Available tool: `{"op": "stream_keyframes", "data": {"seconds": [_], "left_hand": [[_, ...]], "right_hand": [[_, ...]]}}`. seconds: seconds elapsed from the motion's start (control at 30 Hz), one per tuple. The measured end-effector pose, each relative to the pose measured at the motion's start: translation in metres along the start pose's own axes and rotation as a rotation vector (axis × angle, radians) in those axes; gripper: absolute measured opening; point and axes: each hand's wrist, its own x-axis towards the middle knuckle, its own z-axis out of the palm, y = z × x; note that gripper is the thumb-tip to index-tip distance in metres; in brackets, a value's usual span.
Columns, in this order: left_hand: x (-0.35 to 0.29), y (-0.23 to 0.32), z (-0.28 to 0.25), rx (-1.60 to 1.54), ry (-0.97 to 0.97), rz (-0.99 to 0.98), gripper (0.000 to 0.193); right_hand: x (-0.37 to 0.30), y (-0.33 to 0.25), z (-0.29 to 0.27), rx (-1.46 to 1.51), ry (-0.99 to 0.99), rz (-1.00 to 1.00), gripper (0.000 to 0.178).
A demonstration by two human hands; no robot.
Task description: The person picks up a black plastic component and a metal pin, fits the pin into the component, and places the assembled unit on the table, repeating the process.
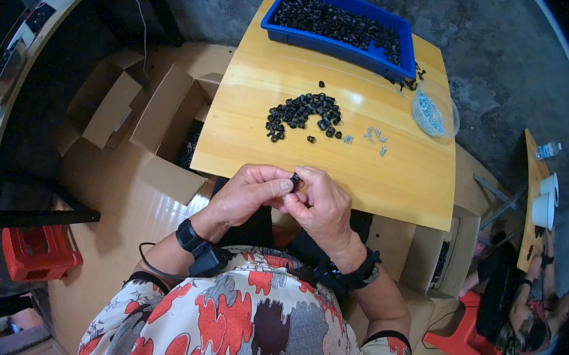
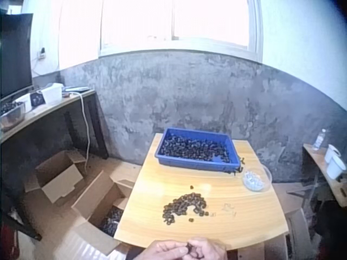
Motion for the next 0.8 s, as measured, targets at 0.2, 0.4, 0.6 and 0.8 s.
{"op": "stream_keyframes", "data": {"seconds": [0.2,0.4,0.6,0.8], "left_hand": [[-0.002,-0.004,0.003,0.049,0.038,0.015,0.021],[-0.005,-0.001,0.008,0.025,0.011,0.019,0.021],[-0.007,0.003,0.011,0.074,0.034,-0.012,0.021],[-0.007,0.002,0.015,0.093,0.051,-0.009,0.021]], "right_hand": [[0.000,0.000,-0.001,-0.004,0.007,-0.074,0.037],[-0.004,-0.006,-0.009,0.252,-0.075,0.065,0.038],[-0.007,0.000,-0.012,0.629,-0.088,0.332,0.023],[0.002,-0.001,-0.019,0.808,-0.160,0.526,0.015]]}}
